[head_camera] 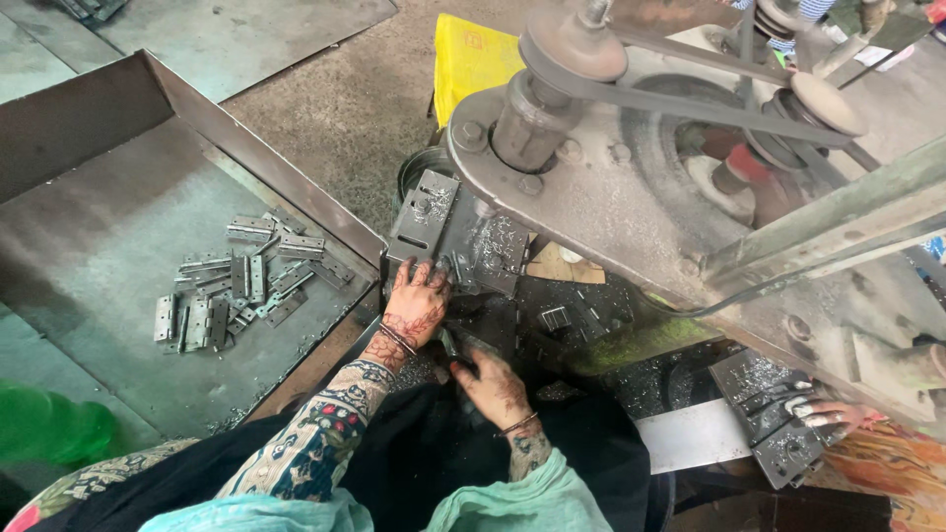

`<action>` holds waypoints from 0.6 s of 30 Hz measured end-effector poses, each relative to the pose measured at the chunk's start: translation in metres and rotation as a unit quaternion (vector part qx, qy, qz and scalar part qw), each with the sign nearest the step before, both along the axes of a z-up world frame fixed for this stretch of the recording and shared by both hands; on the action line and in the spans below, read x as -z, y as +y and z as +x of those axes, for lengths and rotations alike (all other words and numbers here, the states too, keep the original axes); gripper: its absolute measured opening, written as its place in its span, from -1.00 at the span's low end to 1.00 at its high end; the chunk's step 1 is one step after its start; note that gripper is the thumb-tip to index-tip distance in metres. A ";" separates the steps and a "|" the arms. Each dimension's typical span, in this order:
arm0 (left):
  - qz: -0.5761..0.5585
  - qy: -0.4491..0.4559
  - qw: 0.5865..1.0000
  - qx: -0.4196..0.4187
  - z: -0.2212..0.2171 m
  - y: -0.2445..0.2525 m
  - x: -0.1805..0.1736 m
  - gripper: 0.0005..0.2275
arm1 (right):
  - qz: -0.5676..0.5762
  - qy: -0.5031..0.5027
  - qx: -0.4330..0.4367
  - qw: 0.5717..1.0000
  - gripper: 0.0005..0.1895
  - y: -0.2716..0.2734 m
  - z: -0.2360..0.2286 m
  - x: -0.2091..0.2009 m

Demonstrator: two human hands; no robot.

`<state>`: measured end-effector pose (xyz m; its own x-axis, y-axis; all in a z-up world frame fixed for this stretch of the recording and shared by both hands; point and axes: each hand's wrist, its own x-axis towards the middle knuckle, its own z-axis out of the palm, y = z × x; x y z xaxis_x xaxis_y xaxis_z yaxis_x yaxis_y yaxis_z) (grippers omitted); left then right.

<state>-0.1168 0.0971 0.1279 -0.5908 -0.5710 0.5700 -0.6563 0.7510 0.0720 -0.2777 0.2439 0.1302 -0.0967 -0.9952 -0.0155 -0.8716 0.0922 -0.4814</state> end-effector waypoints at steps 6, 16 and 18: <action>0.118 0.167 0.978 0.033 0.009 0.028 -0.012 -0.70 | -0.159 -0.234 0.062 0.957 -0.40 -0.052 -0.040 0.012; 0.201 0.178 0.959 -0.086 0.009 -0.034 -0.030 -0.51 | -0.259 -0.191 0.087 0.943 -0.71 -0.103 -0.036 -0.004; 0.172 0.105 0.968 -0.153 0.011 -0.035 -0.040 -0.49 | -0.180 0.047 0.046 0.981 -0.68 -0.112 -0.015 -0.015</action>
